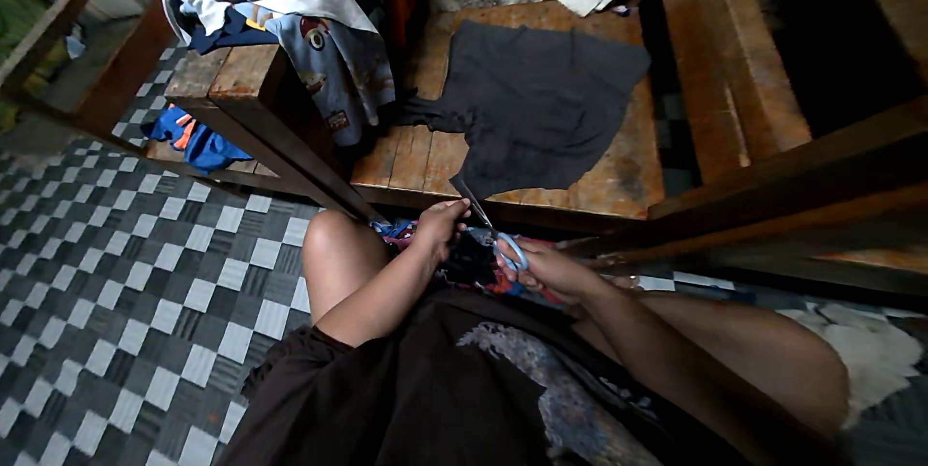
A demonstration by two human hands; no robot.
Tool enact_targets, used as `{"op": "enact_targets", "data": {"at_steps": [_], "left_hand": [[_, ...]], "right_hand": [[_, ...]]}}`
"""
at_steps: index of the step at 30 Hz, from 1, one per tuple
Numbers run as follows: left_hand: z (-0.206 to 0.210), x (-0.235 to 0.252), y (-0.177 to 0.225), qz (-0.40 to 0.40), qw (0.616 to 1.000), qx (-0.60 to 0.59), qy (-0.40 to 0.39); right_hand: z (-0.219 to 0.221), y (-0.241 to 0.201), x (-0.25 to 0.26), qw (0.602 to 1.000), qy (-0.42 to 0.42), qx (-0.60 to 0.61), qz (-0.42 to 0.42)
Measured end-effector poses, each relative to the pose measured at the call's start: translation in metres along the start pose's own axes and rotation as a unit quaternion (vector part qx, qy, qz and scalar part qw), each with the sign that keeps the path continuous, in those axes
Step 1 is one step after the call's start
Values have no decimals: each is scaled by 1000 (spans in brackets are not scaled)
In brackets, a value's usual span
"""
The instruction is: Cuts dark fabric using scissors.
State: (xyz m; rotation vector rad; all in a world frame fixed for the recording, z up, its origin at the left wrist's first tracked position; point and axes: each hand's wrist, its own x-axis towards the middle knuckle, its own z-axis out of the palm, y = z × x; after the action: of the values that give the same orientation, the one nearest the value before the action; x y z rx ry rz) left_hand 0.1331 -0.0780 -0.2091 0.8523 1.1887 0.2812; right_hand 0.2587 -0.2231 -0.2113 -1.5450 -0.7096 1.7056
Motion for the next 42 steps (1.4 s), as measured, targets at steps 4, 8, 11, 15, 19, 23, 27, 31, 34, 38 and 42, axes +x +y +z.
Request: {"op": "enact_targets", "data": {"at_steps": [4, 8, 11, 15, 19, 23, 27, 31, 34, 38, 42], "left_hand": [[-1, 0, -1, 6, 1000, -3, -3], [-3, 1, -1, 6, 1000, -3, -2], [-4, 2, -1, 5, 1000, -2, -2], [-5, 2, 0, 8, 1000, 1, -1], [-4, 1, 1, 7, 1000, 3, 1], [-6, 1, 0, 3, 1000, 13, -4], [-7, 0, 0, 3, 1000, 20, -9], [-9, -2, 1, 0, 999, 33, -13], [-10, -3, 1, 2, 999, 35, -15], [-12, -3, 2, 6, 999, 41, -16], [-13, -3, 1, 3, 999, 40, -20]], "right_hand": [[2, -1, 5, 1000, 2, 2, -12], [4, -2, 7, 1000, 5, 0, -14], [6, -2, 8, 1000, 14, 2, -15], [7, -4, 8, 1000, 26, -2, -7], [9, -5, 8, 999, 39, -13, 4], [12, -5, 9, 999, 39, 3, 7], [12, -8, 14, 999, 35, -4, 14], [14, -11, 21, 999, 41, 8, 9], [13, -11, 23, 999, 40, 7, 3], [15, -12, 26, 999, 49, 2, 5], [16, -13, 26, 998, 58, 1, 10]]}}
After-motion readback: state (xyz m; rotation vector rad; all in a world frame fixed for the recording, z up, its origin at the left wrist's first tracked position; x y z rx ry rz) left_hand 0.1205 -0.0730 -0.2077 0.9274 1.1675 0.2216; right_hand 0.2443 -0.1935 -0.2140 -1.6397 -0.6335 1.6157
